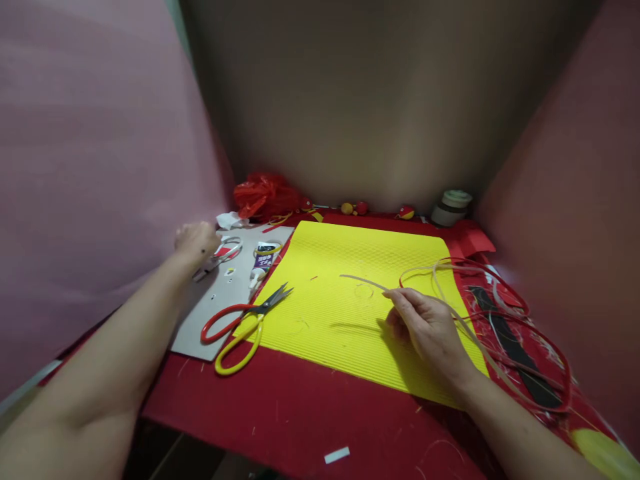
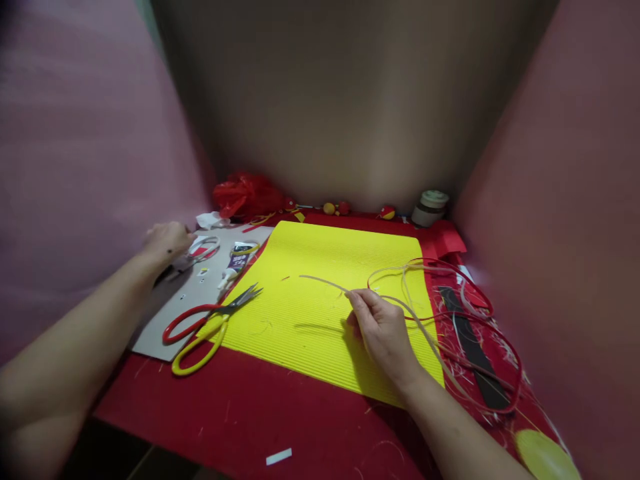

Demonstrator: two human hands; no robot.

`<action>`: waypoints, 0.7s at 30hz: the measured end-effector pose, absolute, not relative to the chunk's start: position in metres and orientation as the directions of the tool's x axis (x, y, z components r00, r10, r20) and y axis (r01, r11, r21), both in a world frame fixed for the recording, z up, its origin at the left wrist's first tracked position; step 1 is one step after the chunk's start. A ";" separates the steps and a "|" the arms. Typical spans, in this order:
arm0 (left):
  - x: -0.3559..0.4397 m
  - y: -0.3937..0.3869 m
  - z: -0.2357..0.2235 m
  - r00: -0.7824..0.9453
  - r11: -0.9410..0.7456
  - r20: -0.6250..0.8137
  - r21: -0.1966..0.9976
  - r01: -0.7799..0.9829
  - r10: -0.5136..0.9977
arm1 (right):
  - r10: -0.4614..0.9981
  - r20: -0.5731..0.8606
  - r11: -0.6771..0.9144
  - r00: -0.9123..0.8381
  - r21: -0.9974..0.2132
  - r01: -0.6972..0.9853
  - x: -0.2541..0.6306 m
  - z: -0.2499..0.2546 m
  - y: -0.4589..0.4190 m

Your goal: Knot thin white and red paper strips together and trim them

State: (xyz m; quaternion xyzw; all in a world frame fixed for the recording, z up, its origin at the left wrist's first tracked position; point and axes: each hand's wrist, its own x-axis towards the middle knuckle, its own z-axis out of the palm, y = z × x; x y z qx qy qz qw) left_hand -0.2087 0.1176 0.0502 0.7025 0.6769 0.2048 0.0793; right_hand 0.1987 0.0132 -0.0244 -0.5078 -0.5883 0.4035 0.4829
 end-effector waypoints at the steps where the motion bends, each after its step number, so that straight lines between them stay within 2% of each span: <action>1: -0.193 0.114 0.055 -0.024 -0.056 0.195 0.396 0.917 0.981 | 0.988 0.150 0.151 -0.022 -0.968 0.199 0.198 -0.024 0.013; 3: -0.154 0.103 0.062 0.034 -0.108 0.174 0.442 0.890 0.984 | 0.986 0.162 0.167 -0.041 -0.965 0.204 0.198 -0.024 0.013; 4: -0.132 0.095 0.065 0.125 -0.173 0.127 0.499 0.849 0.984 | 0.985 0.165 0.172 -0.051 -0.964 0.203 0.198 -0.024 0.013; 5: -0.110 0.087 0.067 0.253 -0.247 0.084 0.640 0.727 0.964 | 0.984 0.168 0.176 -0.054 -0.964 0.200 0.198 -0.024 0.013; 6: -0.088 0.078 0.069 0.370 -0.269 0.022 0.727 0.632 0.929 | 0.984 0.169 0.176 -0.055 -0.964 0.199 0.198 -0.024 0.013; 7: -0.068 0.069 0.069 0.424 -0.271 -0.019 0.743 0.612 0.905 | 0.984 0.168 0.176 -0.058 -0.964 0.197 0.198 -0.025 0.014; 11: -0.010 0.045 0.063 0.425 -0.368 0.056 0.608 0.704 0.904 | 0.985 0.148 0.162 -0.093 -0.971 0.174 0.200 -0.024 0.016; 13: 0.003 0.043 0.059 0.363 -0.290 0.027 0.658 0.695 0.931 | 0.991 0.111 0.120 -0.081 -0.986 0.112 0.201 -0.021 0.016; 15: 0.010 0.044 0.057 0.317 -0.145 -0.081 0.766 0.626 0.945 | 0.995 0.097 0.098 -0.023 -0.995 0.022 0.202 -0.017 0.014; 17: 0.012 0.046 0.056 0.318 -0.033 -0.169 0.840 0.541 0.933 | 0.986 0.165 0.165 0.017 -0.986 0.005 0.201 -0.013 0.010; 19: 0.013 0.047 0.056 0.348 -0.003 -0.188 0.876 0.482 0.919 | 0.945 0.327 0.325 0.001 -0.939 0.112 0.199 -0.011 0.006; 21: 0.014 0.045 0.054 0.383 -0.025 -0.177 0.884 0.466 0.907 | 0.830 0.555 0.548 -0.060 -0.789 0.278 0.197 -0.010 0.003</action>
